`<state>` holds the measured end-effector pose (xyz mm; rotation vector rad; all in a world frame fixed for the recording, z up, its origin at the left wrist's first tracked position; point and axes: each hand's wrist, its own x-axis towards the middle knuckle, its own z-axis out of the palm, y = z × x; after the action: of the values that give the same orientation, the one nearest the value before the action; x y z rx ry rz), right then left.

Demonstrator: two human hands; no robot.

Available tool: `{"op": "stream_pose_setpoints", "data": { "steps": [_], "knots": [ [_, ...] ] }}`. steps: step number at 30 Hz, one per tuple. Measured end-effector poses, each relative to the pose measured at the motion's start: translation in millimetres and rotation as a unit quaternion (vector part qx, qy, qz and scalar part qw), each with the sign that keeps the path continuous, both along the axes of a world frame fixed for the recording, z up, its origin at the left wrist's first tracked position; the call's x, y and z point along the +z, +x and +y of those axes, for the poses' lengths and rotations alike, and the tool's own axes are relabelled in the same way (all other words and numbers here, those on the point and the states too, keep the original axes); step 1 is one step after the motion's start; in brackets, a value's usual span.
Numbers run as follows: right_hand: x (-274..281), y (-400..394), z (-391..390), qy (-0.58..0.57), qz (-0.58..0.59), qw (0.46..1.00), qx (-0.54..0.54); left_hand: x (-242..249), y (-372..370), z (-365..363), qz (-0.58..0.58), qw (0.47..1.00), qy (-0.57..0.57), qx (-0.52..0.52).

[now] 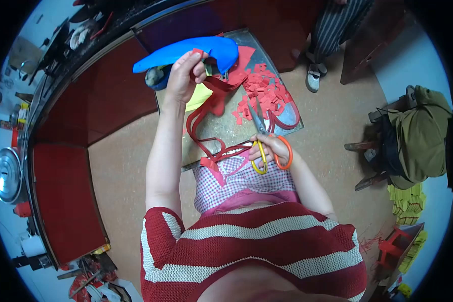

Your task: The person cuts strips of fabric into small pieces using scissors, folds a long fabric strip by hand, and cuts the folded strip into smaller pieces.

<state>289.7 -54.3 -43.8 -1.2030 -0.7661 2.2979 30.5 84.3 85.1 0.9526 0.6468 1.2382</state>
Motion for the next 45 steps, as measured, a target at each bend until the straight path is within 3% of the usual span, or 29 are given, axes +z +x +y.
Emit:
{"op": "stream_pose_setpoints", "data": {
  "steps": [7,15,21,23,27,35,36,38,39,41,42,44,45],
  "knots": [
    [7,-1,-19,0.023,-0.047,0.998,-0.02,62,7,33,-0.035,0.995,0.087,0.031],
    [3,7,-33,0.024,-0.019,0.999,-0.04,109,-4,41,-0.011,0.991,0.121,0.06],
    [0,6,-39,0.04,-0.011,0.998,-0.041,118,-7,10,-0.039,0.995,0.094,0.023],
    [3,5,-38,0.031,-0.008,0.999,-0.03,121,-15,5,-0.082,0.988,0.113,-0.06],
    [1,4,-42,0.034,-0.01,0.999,-0.04,110,-26,3,-0.099,0.985,0.092,-0.109],
    [10,6,-45,0.071,0.007,0.996,-0.059,110,-18,-45,-0.027,0.982,0.13,-0.131],
    [15,6,-42,0.138,-0.037,0.988,-0.059,117,-15,-63,-0.012,0.982,0.148,-0.12],
    [33,4,-36,0.241,-0.142,0.958,-0.058,130,-14,-95,0.034,0.974,0.192,-0.119],
    [44,3,-30,0.335,-0.219,0.916,-0.034,134,-16,-110,0.055,0.966,0.22,-0.125],
    [52,-5,-8,0.553,-0.415,0.722,0.001,138,-26,-139,0.083,0.962,0.244,-0.094],
    [60,-16,7,0.557,-0.414,0.72,0.006,140,-29,-152,0.083,0.956,0.268,-0.087],
    [80,-44,39,0.63,-0.451,0.632,0.029,141,-39,-177,0.081,0.948,0.295,-0.089],
    [73,-60,64,0.636,-0.447,0.628,0.033,141,-41,-188,0.077,0.945,0.304,-0.091]
  ]
}}
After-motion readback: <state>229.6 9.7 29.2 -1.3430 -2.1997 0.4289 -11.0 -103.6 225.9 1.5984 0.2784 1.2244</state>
